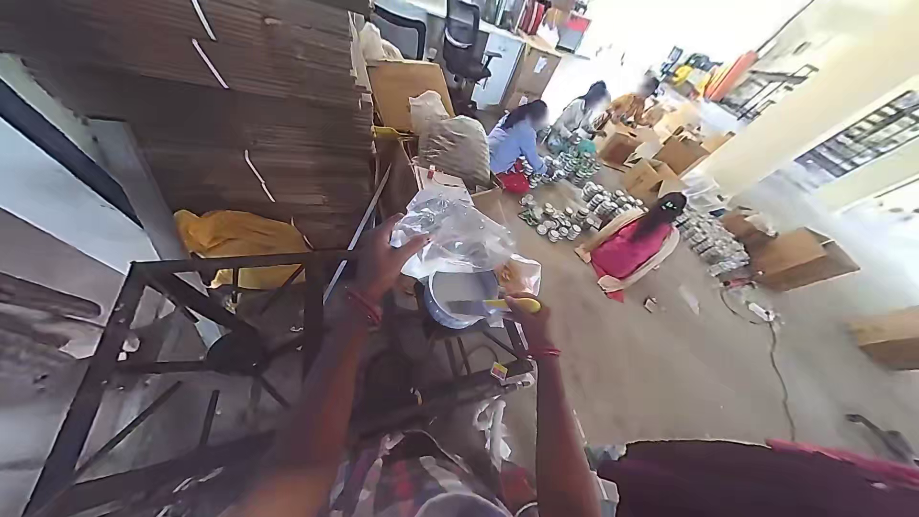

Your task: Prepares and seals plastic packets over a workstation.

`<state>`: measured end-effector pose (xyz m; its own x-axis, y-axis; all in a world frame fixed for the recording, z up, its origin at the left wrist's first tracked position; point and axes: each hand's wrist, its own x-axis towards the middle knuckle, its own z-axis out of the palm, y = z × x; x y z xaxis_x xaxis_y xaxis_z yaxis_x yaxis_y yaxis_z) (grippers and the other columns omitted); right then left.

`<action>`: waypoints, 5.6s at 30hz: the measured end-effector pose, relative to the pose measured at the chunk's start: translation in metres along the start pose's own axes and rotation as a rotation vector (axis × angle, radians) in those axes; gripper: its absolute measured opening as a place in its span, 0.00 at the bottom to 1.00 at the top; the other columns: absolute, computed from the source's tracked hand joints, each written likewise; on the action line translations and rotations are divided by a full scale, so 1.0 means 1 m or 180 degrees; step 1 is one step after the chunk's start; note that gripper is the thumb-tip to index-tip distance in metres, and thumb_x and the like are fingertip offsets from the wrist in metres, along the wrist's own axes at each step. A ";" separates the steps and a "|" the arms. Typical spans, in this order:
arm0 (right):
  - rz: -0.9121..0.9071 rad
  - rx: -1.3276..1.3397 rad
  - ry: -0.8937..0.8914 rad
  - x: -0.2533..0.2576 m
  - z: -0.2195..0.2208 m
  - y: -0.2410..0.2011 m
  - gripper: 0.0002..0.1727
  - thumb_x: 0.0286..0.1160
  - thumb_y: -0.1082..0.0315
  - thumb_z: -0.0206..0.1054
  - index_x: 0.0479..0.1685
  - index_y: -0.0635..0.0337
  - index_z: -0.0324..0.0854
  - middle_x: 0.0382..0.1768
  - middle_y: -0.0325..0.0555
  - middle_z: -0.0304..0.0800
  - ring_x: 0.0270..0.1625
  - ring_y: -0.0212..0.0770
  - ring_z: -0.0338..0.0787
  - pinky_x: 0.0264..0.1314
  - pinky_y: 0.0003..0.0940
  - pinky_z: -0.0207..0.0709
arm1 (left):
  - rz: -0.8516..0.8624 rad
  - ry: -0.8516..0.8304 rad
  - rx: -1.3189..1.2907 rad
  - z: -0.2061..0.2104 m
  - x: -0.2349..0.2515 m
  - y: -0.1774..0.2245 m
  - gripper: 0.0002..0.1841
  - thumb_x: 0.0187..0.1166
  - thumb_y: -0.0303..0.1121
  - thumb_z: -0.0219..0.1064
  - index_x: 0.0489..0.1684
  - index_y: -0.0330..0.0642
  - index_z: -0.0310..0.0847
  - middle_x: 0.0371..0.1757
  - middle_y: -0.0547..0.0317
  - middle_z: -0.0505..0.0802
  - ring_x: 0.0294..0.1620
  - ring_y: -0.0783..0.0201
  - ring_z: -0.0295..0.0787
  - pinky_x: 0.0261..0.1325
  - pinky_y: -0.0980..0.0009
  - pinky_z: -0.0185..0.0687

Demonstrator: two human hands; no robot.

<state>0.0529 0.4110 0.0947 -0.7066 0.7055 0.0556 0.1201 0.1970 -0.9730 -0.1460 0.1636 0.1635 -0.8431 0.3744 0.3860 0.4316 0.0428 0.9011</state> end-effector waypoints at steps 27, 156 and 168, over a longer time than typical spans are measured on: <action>-0.0082 -0.0861 0.0296 0.006 -0.007 -0.009 0.12 0.76 0.64 0.75 0.49 0.63 0.90 0.39 0.51 0.95 0.38 0.42 0.95 0.48 0.44 0.91 | 0.0183 -0.0080 0.0029 0.004 -0.012 -0.004 0.23 0.77 0.40 0.75 0.64 0.32 0.82 0.53 0.43 0.93 0.53 0.60 0.92 0.63 0.55 0.85; 0.0111 -0.0079 0.0059 -0.010 -0.006 -0.007 0.16 0.84 0.71 0.64 0.61 0.75 0.74 0.39 0.43 0.92 0.36 0.32 0.96 0.42 0.28 0.93 | 0.0183 -0.0394 -0.0153 0.002 -0.010 0.005 0.25 0.80 0.35 0.73 0.70 0.26 0.81 0.53 0.33 0.93 0.55 0.45 0.92 0.64 0.52 0.82; 0.0147 -0.0274 0.0098 -0.011 -0.012 -0.014 0.15 0.83 0.69 0.66 0.58 0.73 0.77 0.36 0.40 0.93 0.33 0.29 0.95 0.38 0.26 0.92 | 0.0116 -0.0357 -0.0182 0.001 -0.011 0.004 0.24 0.80 0.34 0.73 0.71 0.29 0.81 0.53 0.33 0.93 0.54 0.44 0.91 0.61 0.48 0.84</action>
<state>0.0678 0.4087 0.1102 -0.6772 0.7355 0.0194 0.2123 0.2206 -0.9520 -0.1349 0.1603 0.1625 -0.7846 0.4760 0.3972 0.4397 -0.0243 0.8978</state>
